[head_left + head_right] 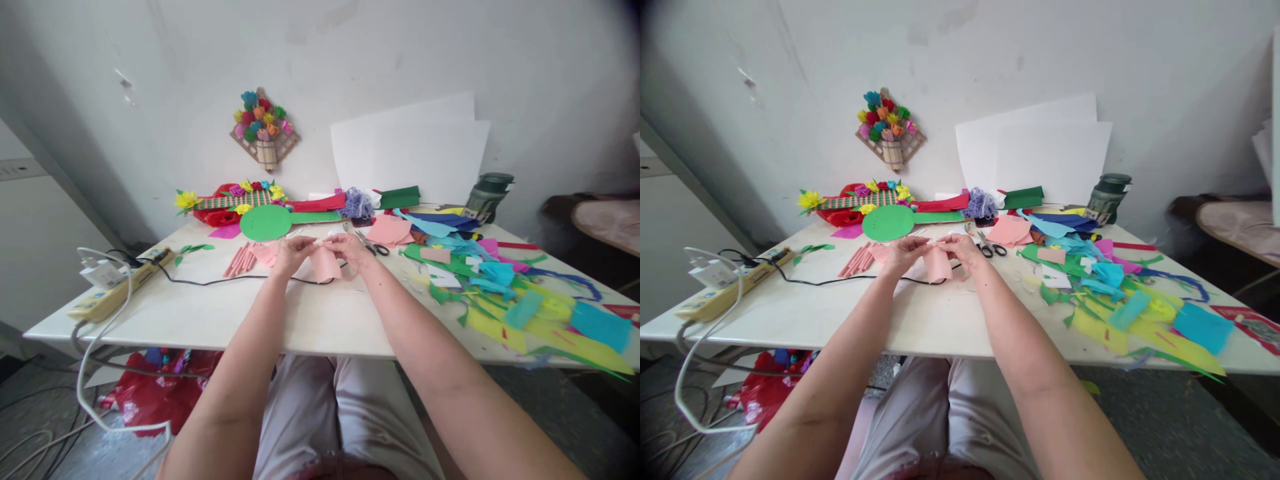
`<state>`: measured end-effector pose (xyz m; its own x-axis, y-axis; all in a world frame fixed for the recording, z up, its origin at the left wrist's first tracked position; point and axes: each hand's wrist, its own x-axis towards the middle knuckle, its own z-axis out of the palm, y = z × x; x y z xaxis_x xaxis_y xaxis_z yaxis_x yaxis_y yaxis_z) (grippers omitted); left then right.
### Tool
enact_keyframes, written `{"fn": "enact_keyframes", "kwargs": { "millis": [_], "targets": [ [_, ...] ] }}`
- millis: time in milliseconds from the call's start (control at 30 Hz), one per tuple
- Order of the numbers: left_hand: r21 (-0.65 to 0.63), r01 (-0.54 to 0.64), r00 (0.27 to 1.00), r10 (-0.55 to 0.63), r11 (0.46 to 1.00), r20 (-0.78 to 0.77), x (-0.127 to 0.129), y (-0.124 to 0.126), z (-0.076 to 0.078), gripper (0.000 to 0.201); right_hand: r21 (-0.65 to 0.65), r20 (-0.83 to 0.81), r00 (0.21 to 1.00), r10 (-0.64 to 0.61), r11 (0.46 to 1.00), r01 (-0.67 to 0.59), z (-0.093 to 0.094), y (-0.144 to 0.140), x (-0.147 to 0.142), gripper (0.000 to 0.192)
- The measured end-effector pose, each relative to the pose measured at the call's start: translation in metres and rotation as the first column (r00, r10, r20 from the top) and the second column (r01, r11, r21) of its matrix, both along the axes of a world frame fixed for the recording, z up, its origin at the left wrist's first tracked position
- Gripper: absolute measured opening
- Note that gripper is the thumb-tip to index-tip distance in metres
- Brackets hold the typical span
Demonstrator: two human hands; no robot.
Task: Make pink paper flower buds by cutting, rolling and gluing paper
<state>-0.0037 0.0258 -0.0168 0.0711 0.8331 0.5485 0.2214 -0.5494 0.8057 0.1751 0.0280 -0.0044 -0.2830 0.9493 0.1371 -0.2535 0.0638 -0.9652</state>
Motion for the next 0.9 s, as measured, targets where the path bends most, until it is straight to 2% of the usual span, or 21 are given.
{"fn": "enact_keyframes", "kwargs": {
  "millis": [167,433,733,900],
  "targets": [
    [-0.025,0.002,0.999,-0.001,1.0,0.044,0.002,-0.001,0.0,0.037,0.02,-0.017,1.0,0.005,1.0,-0.005,0.0,-0.002,-0.001,0.027],
    [-0.228,0.115,0.983,-0.078,0.967,0.165,0.005,-0.015,0.012,0.04,0.056,-0.004,1.0,0.002,0.998,-0.002,0.001,-0.003,-0.002,0.026],
    [-0.3,0.251,0.953,-0.18,0.92,0.245,0.003,-0.018,0.011,0.038,0.045,-0.007,1.0,0.021,0.999,-0.021,0.001,-0.004,-0.002,0.026],
    [-0.292,0.242,0.953,-0.17,0.925,0.25,0.004,-0.019,0.013,0.037,0.046,-0.001,0.999,0.033,0.998,-0.033,-0.001,-0.003,-0.003,0.026]
  ]
}}
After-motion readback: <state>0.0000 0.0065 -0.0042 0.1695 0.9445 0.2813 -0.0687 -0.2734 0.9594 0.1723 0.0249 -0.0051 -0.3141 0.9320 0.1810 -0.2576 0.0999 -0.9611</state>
